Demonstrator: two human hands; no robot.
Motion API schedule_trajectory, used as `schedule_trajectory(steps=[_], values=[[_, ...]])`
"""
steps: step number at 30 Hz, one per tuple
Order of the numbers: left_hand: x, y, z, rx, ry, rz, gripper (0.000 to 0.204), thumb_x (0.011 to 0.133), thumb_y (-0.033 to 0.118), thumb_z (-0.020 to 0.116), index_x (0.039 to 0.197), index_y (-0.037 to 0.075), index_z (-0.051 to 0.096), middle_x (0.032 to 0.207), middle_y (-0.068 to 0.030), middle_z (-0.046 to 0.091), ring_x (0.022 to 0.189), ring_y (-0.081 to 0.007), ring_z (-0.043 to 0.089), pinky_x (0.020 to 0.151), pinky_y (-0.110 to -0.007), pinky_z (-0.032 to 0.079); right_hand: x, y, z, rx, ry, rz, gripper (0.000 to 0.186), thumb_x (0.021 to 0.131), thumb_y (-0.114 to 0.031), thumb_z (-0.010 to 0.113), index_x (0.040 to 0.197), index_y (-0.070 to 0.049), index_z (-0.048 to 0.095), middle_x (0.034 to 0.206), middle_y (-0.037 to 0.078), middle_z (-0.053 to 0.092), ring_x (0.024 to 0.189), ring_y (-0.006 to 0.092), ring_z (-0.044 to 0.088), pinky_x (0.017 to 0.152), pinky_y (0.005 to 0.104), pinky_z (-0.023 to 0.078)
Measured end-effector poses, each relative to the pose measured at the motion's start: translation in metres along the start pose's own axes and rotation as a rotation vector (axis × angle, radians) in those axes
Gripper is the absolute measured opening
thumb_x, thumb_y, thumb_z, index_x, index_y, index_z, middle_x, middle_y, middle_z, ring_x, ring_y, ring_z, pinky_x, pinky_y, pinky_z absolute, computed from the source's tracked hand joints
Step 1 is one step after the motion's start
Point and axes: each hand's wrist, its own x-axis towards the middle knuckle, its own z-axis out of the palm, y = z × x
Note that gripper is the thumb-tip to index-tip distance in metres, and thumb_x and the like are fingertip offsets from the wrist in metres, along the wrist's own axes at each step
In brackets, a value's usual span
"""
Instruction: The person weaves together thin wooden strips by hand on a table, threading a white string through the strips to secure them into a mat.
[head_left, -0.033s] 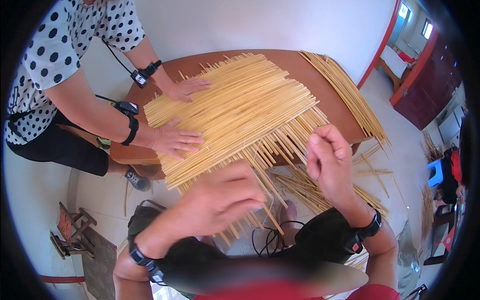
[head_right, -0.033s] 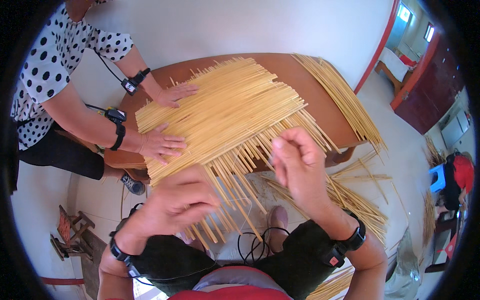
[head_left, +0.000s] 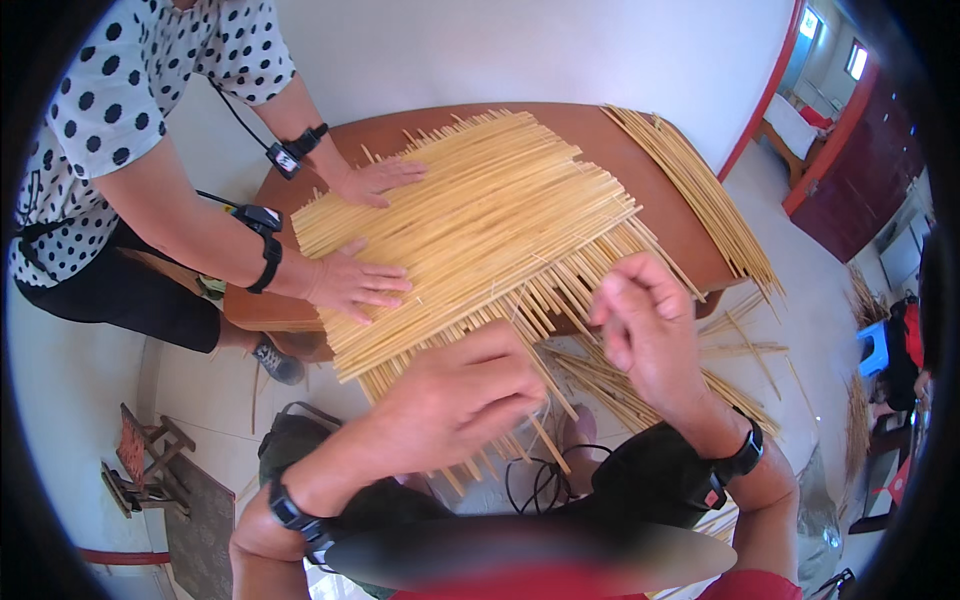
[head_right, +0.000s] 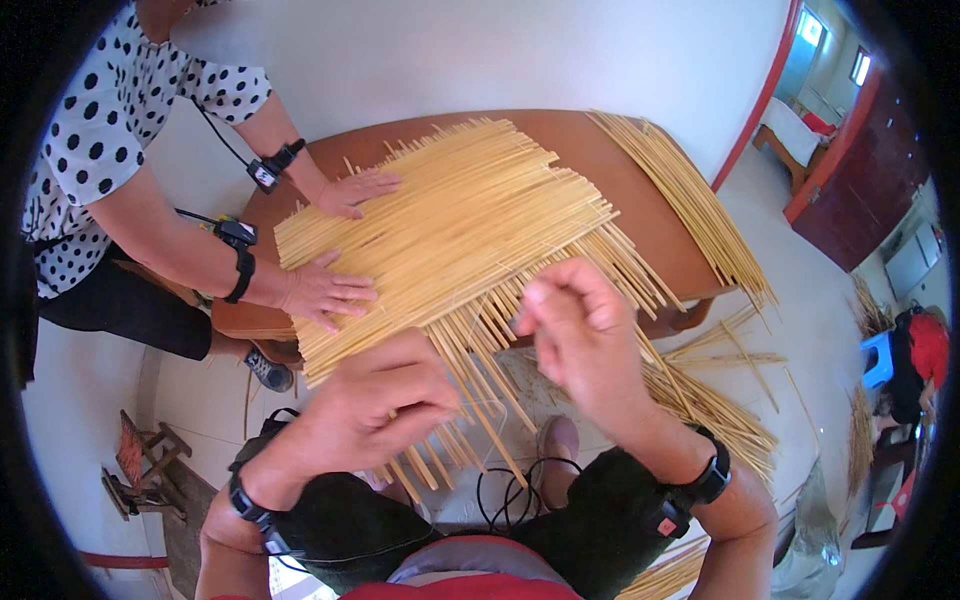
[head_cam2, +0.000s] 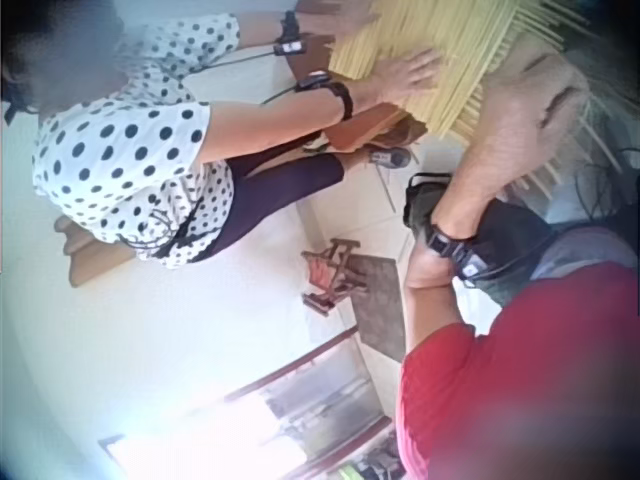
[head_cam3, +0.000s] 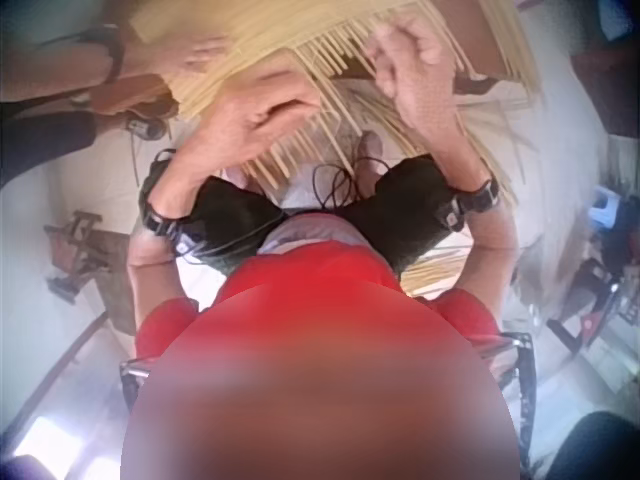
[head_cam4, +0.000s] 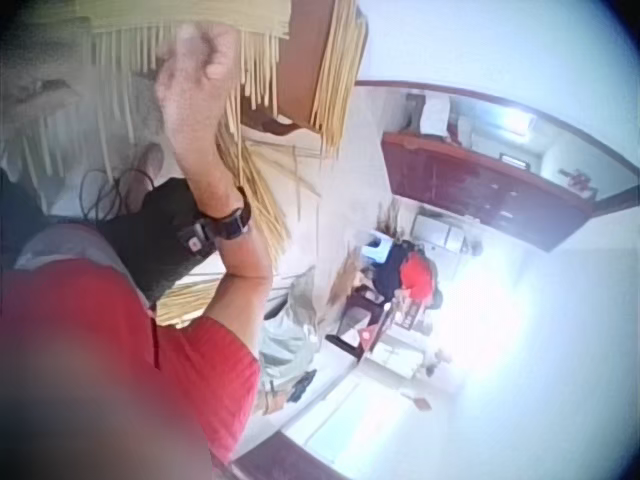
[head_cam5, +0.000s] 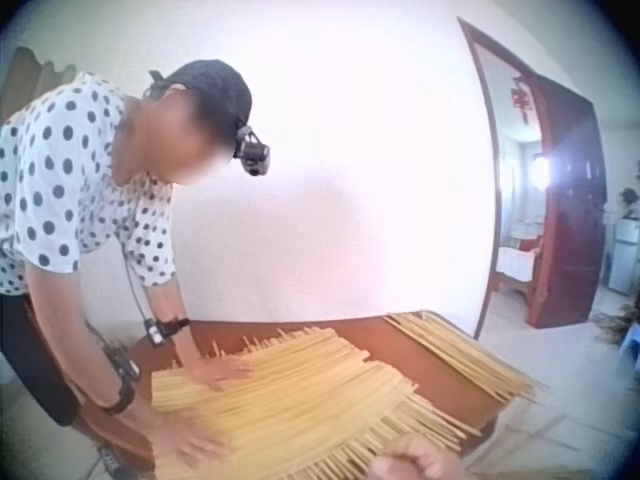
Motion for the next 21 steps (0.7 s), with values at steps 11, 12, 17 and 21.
schedule_trajectory(steps=[11,12,17,21], values=[[-0.005,-0.025,0.004,0.042,0.221,-0.221,0.013,0.084,-0.001,0.073,0.095,0.004,0.067,0.087,-0.0073,0.056,0.071,-0.0173,0.06,0.059,-0.03,0.049,0.003,0.012,0.035,-0.116,-0.437,0.031,0.013,0.101,-0.011,0.059,0.096,0.0,0.059,0.073,0.003,0.06,0.067,0.0098,0.063,0.059,0.0245,0.05],[-0.006,-0.028,0.004,0.037,0.256,-0.205,0.013,0.085,-0.002,0.073,0.095,0.003,0.067,0.087,-0.0074,0.056,0.071,-0.0169,0.06,0.06,-0.03,0.049,0.005,0.013,0.034,-0.233,-0.477,-0.048,0.012,0.101,-0.011,0.06,0.096,0.0,0.059,0.073,0.002,0.059,0.066,0.009,0.061,0.057,0.0236,0.049],[-0.008,-0.039,0.009,-0.449,0.595,-0.416,0.016,0.084,-0.007,0.073,0.096,0.002,0.069,0.088,-0.009,0.06,0.075,-0.0178,0.062,0.065,-0.029,0.052,0.014,0.019,0.038,0.424,-0.339,0.268,0.009,0.099,-0.011,0.063,0.095,-0.003,0.06,0.072,0.0,0.055,0.059,0.0079,0.049,0.054,0.0231,0.038],[-0.004,-0.043,0.016,-0.133,0.458,-0.18,0.024,0.079,-0.007,0.077,0.099,0.004,0.073,0.092,-0.0088,0.065,0.081,-0.0195,0.065,0.068,-0.028,0.054,0.017,0.023,0.044,0.709,-0.289,0.419,0.01,0.099,-0.014,0.064,0.094,-0.006,0.06,0.071,-0.002,0.05,0.057,0.0092,0.044,0.056,0.0255,0.036]])
